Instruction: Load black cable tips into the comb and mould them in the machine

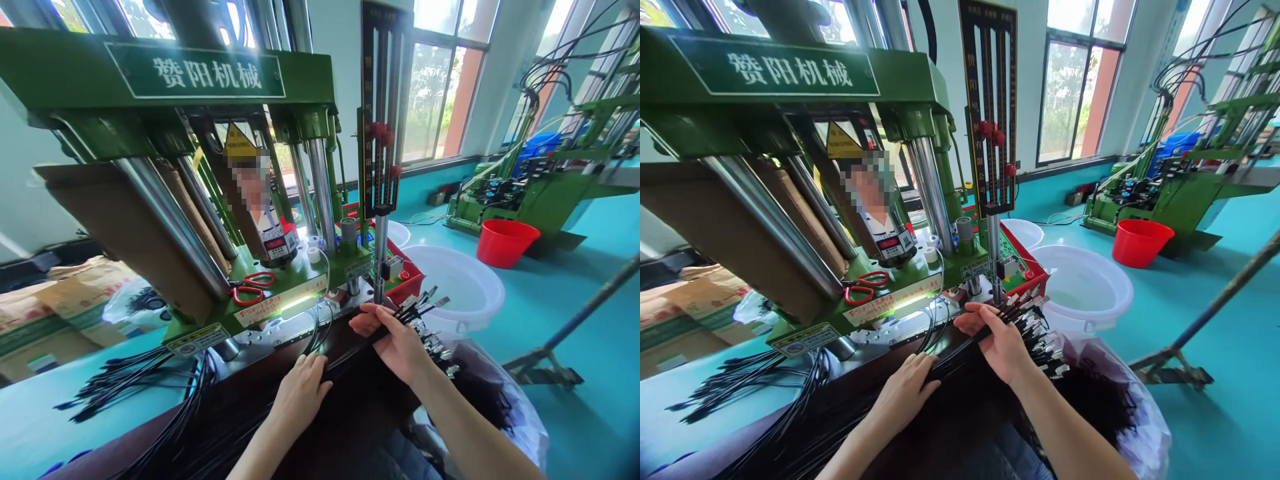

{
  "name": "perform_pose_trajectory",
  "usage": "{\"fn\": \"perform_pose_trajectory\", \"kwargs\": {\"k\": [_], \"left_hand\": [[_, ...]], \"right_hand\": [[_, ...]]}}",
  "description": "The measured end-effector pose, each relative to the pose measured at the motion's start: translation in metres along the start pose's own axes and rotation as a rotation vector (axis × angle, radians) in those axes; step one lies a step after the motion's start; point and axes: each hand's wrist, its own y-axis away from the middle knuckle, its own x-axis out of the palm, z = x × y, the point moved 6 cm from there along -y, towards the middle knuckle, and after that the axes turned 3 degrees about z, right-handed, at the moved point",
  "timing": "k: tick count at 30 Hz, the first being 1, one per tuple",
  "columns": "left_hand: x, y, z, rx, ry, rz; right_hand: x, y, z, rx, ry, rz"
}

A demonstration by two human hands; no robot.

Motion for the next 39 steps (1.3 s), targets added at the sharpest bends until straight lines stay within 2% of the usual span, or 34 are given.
{"fn": "perform_pose_trajectory", "kwargs": {"k": [3, 7, 10, 12, 14, 18, 19, 21, 23, 24, 25, 26, 27, 29, 32, 34, 36, 39], "left_hand": [[0.005, -0.008, 0.004, -0.027, -0.007, 0.076], [0.004, -0.014, 0.006, 0.004, 0.113, 0.055], [0.010, -0.015, 0.006, 0.002, 0.080, 0.085], [0.012, -0.014, 0.006, 0.018, 0.055, 0.049], [0.009, -0.012, 0.008, 0.043, 0.046, -0.056], [-0.004, 0.003, 0.013, 0.146, 0.017, -0.397], [-0.008, 0.008, 0.014, 0.176, 0.003, -0.484], [-0.015, 0.019, 0.015, 0.213, -0.022, -0.631], [-0.022, 0.028, 0.014, 0.212, -0.039, -0.725], [-0.024, 0.031, 0.012, 0.215, -0.042, -0.745], [-0.024, 0.033, 0.009, 0.232, -0.039, -0.734], [-0.022, 0.034, 0.004, 0.256, -0.029, -0.686], [-0.018, 0.034, -0.001, 0.285, -0.014, -0.598], [-0.003, 0.034, -0.014, 0.301, 0.009, -0.325], [0.022, 0.040, -0.025, 0.183, -0.014, 0.149], [0.028, 0.048, -0.031, 0.104, -0.020, 0.371], [0.024, 0.050, -0.042, 0.100, 0.057, 0.457], [0.011, 0.033, -0.070, 0.187, 0.376, 0.427]], "right_hand": [[-0.007, 0.007, -0.002, 0.009, 0.077, -0.021], [-0.017, 0.011, -0.006, 0.035, 0.143, -0.033], [-0.020, 0.012, -0.006, 0.037, 0.171, -0.041], [-0.021, 0.014, -0.004, 0.046, 0.193, -0.057], [-0.021, 0.015, -0.003, 0.060, 0.218, -0.068], [-0.020, 0.021, -0.005, 0.060, 0.222, -0.059], [-0.021, 0.024, -0.009, 0.097, 0.217, -0.051], [-0.018, 0.031, -0.028, 0.309, 0.197, 0.057], [-0.010, 0.043, -0.048, 0.575, 0.141, 0.260], [-0.007, 0.047, -0.051, 0.620, 0.099, 0.332], [-0.006, 0.046, -0.048, 0.576, 0.052, 0.352], [-0.007, 0.041, -0.041, 0.465, 0.010, 0.316], [-0.010, 0.035, -0.030, 0.327, -0.018, 0.248], [-0.017, 0.027, -0.008, 0.107, -0.023, 0.125], [-0.015, 0.024, 0.012, 0.048, 0.096, 0.129], [-0.008, 0.029, 0.018, 0.089, 0.218, 0.216], [-0.002, 0.036, 0.020, 0.121, 0.334, 0.299], [0.002, 0.045, 0.025, 0.099, 0.435, 0.330]]}}
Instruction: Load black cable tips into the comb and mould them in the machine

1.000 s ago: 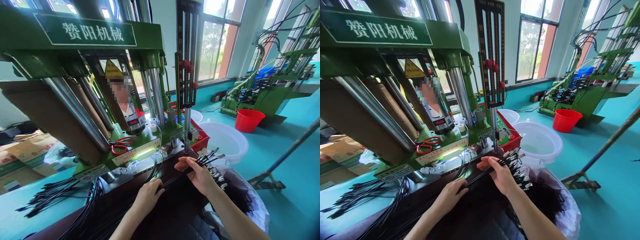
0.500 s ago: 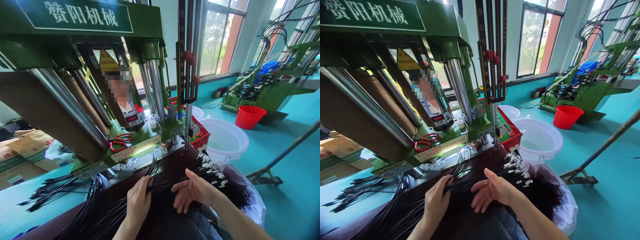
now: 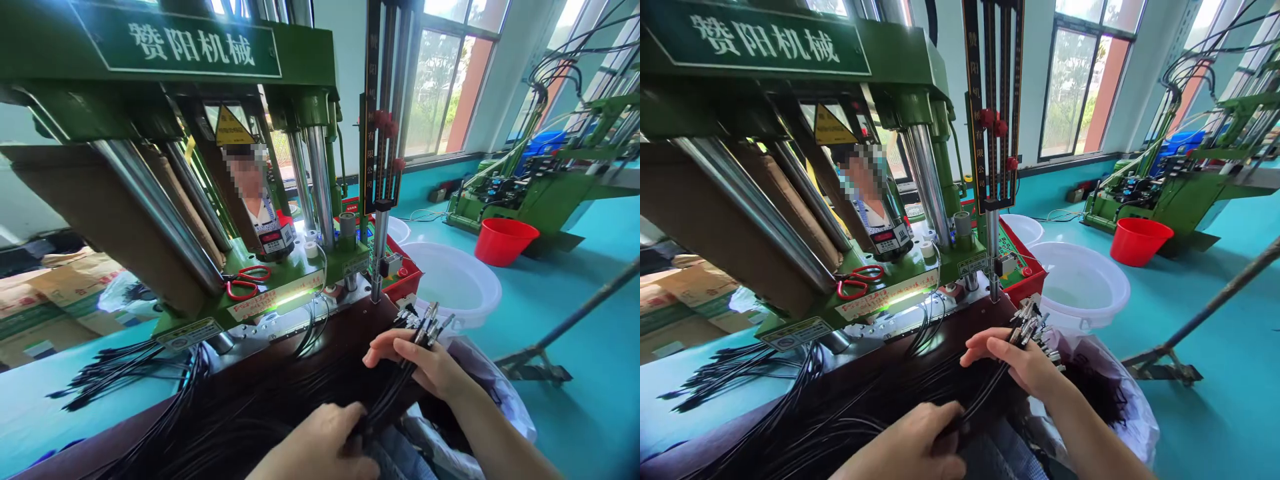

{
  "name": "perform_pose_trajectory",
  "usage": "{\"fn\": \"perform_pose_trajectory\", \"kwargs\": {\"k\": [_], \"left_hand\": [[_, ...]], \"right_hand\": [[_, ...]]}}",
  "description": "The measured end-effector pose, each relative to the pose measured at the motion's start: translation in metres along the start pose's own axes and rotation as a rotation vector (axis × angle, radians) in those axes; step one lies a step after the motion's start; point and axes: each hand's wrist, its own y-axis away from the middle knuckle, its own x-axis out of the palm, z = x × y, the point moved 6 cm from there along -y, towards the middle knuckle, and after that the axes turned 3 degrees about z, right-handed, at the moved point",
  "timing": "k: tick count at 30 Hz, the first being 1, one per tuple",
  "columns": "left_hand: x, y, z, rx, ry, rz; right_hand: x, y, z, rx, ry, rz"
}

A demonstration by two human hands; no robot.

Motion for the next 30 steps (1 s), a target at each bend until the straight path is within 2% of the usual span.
{"fn": "perform_pose_trajectory", "kwargs": {"k": [3, 4, 6, 9, 13, 15, 19, 21, 24, 27, 30], "left_hand": [[-0.005, -0.034, -0.035, 0.156, 0.513, 0.050], [-0.009, -0.045, -0.046, 0.190, 0.635, 0.032], [-0.018, -0.063, -0.060, 0.218, 0.741, -0.063], [-0.025, -0.076, -0.066, 0.209, 0.817, -0.166], [-0.026, -0.081, -0.055, 0.162, 0.920, -0.197], [-0.026, -0.081, -0.051, 0.130, 0.856, -0.223], [-0.032, -0.075, -0.052, 0.102, 0.584, -0.376], [-0.033, -0.072, -0.054, 0.101, 0.522, -0.403], [-0.026, -0.072, -0.053, 0.083, 0.548, -0.318], [-0.021, -0.073, -0.052, 0.105, 0.654, -0.238], [-0.023, -0.072, -0.055, 0.194, 0.668, -0.262]], "right_hand": [[-0.003, 0.005, 0.000, 0.020, 0.034, -0.045], [-0.005, 0.007, -0.002, 0.035, 0.039, -0.076], [-0.013, 0.011, -0.005, 0.053, 0.028, -0.161], [-0.027, 0.019, -0.007, 0.011, -0.027, -0.308], [-0.042, 0.026, -0.005, -0.081, -0.040, -0.463], [-0.047, 0.028, -0.005, -0.100, -0.051, -0.524], [-0.054, 0.030, -0.006, -0.116, -0.048, -0.592], [-0.058, 0.031, -0.009, -0.120, -0.059, -0.597], [-0.060, 0.031, -0.016, -0.086, -0.133, -0.556], [-0.052, 0.025, -0.016, -0.081, -0.218, -0.378], [-0.046, 0.023, -0.012, -0.070, -0.213, -0.244]]}}
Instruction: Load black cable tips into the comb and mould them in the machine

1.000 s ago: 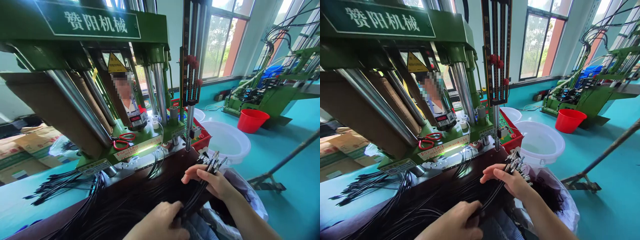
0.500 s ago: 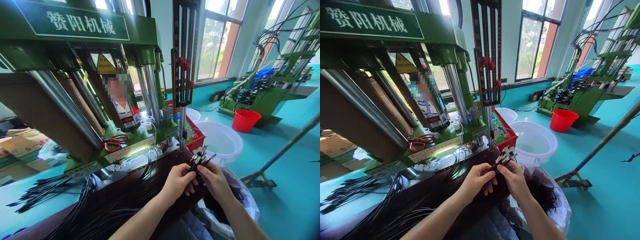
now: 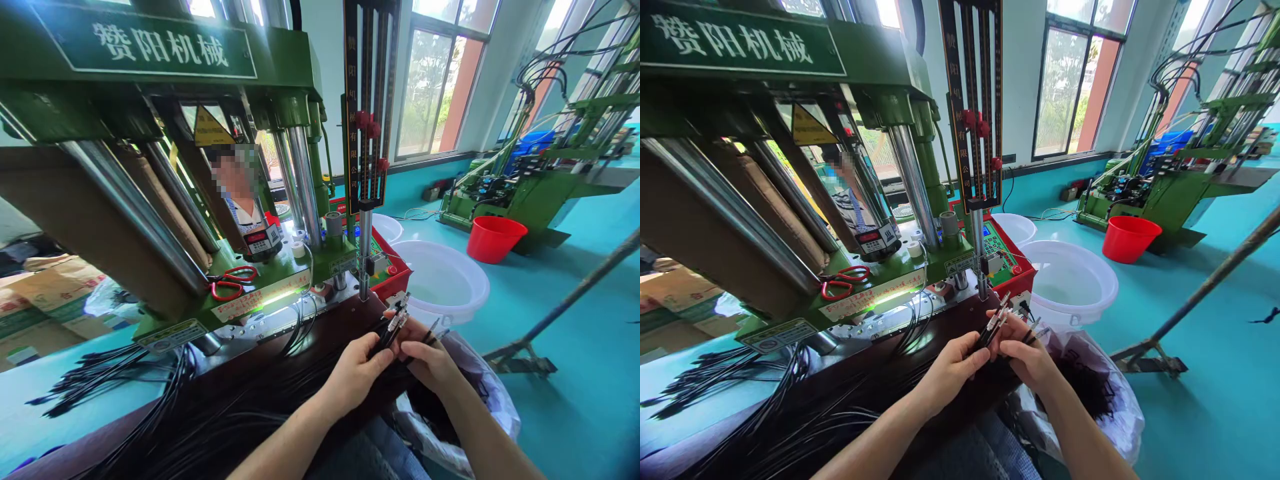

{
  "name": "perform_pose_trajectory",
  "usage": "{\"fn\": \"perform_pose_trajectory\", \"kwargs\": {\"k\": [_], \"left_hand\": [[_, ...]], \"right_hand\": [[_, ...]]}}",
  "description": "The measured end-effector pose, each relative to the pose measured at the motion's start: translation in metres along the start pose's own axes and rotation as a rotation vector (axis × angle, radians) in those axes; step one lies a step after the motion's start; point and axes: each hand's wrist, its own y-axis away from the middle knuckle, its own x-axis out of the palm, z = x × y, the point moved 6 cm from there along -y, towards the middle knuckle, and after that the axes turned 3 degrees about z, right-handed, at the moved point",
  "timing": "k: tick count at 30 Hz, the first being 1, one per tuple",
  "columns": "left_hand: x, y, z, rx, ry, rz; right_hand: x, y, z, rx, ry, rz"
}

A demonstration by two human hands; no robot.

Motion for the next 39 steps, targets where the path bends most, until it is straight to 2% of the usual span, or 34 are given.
{"fn": "perform_pose_trajectory", "kwargs": {"k": [3, 7, 9, 14, 16, 18, 20, 21, 23, 25, 28, 31, 33, 35, 37, 39], "left_hand": [[0.006, 0.002, 0.001, -0.021, -0.028, 0.054], [0.013, 0.005, 0.005, -0.068, -0.057, 0.098], [0.014, 0.006, 0.007, -0.025, -0.052, 0.078], [-0.001, 0.010, 0.012, 0.018, 0.027, -0.115], [-0.015, 0.011, 0.008, 0.057, 0.021, -0.204], [-0.033, 0.013, 0.003, 0.111, 0.014, -0.347], [-0.042, 0.012, 0.004, 0.095, 0.031, -0.412], [-0.041, 0.010, 0.007, 0.074, 0.043, -0.380], [-0.028, 0.005, 0.013, 0.066, 0.075, -0.227], [-0.012, 0.001, 0.019, 0.098, 0.163, -0.070], [0.009, 0.002, 0.032, 0.035, 0.406, 0.129], [0.024, 0.008, 0.041, -0.046, 0.560, 0.305], [0.025, 0.011, 0.044, -0.050, 0.583, 0.288], [0.024, 0.013, 0.048, -0.077, 0.609, 0.220], [0.025, 0.014, 0.051, -0.106, 0.626, 0.172], [0.026, 0.015, 0.052, -0.120, 0.635, 0.137]], "right_hand": [[-0.003, -0.001, 0.004, 0.010, 0.108, -0.009], [0.008, -0.003, 0.013, -0.052, 0.276, 0.204], [0.013, -0.005, 0.015, -0.063, 0.307, 0.235], [0.008, -0.005, 0.015, -0.032, 0.352, 0.078], [0.006, -0.002, 0.010, 0.030, 0.457, 0.071], [0.005, 0.001, 0.003, 0.100, 0.572, 0.092], [0.008, 0.004, 0.001, 0.082, 0.692, 0.098], [0.010, 0.004, 0.003, 0.034, 0.758, 0.078], [0.016, 0.004, 0.005, -0.065, 0.880, 0.060], [0.024, 0.003, 0.003, -0.103, 0.935, 0.126], [0.029, 0.001, -0.009, -0.008, 0.876, 0.283], [0.026, -0.002, -0.021, 0.147, 0.599, 0.318], [0.021, -0.008, -0.018, 0.157, 0.317, 0.250], [0.016, -0.017, -0.007, 0.085, 0.143, 0.168], [0.017, -0.026, 0.003, 0.075, 0.221, 0.162], [0.024, -0.032, 0.008, 0.158, 0.495, 0.219]]}}
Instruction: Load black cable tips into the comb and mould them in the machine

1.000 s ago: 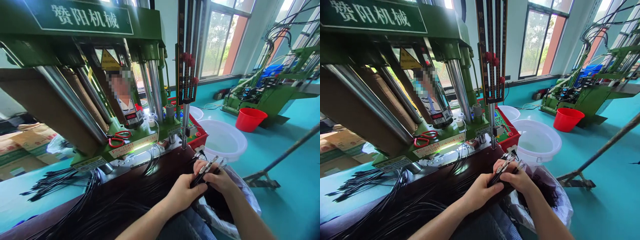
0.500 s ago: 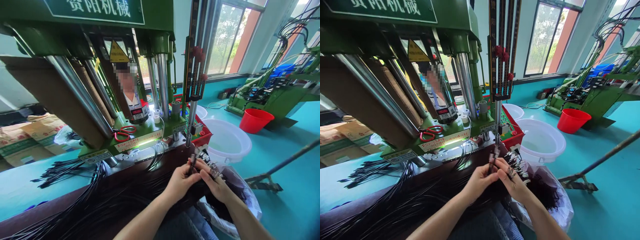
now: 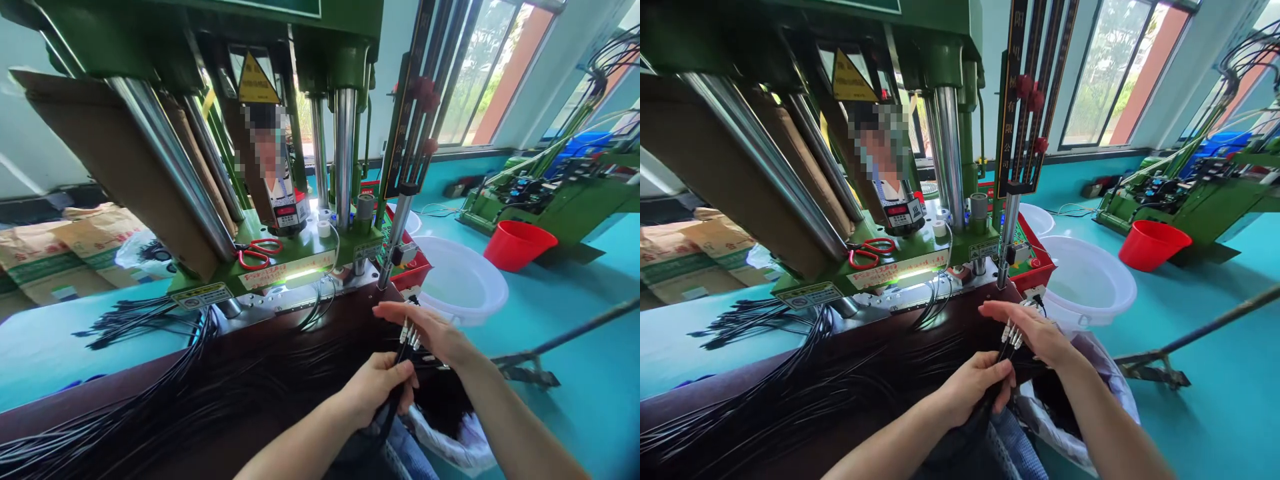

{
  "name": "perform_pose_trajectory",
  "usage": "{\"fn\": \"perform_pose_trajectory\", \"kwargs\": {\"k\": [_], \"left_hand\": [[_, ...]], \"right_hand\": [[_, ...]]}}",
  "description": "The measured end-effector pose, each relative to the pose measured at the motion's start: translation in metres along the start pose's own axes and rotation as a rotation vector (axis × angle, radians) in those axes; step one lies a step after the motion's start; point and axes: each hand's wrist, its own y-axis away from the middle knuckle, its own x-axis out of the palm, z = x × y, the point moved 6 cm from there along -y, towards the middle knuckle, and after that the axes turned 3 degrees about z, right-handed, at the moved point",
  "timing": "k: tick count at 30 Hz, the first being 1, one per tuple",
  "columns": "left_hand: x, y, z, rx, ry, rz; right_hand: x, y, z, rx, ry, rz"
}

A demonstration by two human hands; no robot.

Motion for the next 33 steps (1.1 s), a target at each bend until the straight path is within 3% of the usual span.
{"fn": "perform_pose_trajectory", "kwargs": {"k": [4, 7, 12, 17, 19, 22, 26, 30, 33], "left_hand": [[-0.006, -0.002, -0.001, 0.043, 0.061, -0.110], [-0.011, -0.004, 0.002, 0.070, 0.127, -0.165], [-0.016, -0.006, 0.007, 0.156, 0.126, -0.196], [-0.036, 0.001, 0.004, 0.179, 0.039, -0.372], [-0.049, 0.008, 0.000, 0.161, 0.051, -0.452], [-0.069, 0.020, -0.007, 0.187, 0.097, -0.575], [-0.083, 0.027, -0.006, 0.190, 0.127, -0.647], [-0.084, 0.025, -0.005, 0.215, 0.122, -0.622], [-0.083, 0.024, -0.006, 0.232, 0.131, -0.604]], "right_hand": [[0.012, -0.007, 0.004, 0.144, 0.451, 0.119], [0.019, -0.009, -0.006, 0.200, 0.484, 0.181], [0.030, -0.013, -0.017, 0.075, 0.561, 0.345], [0.038, -0.035, -0.026, 0.167, 0.484, 0.452], [0.034, -0.058, -0.031, 0.111, 0.663, 0.389], [0.024, -0.098, -0.045, -0.018, 1.093, 0.184], [0.027, -0.133, -0.077, -0.004, 1.311, 0.182], [0.031, -0.136, -0.078, 0.076, 1.398, 0.218], [0.030, -0.117, -0.062, 0.164, 1.310, 0.325]]}}
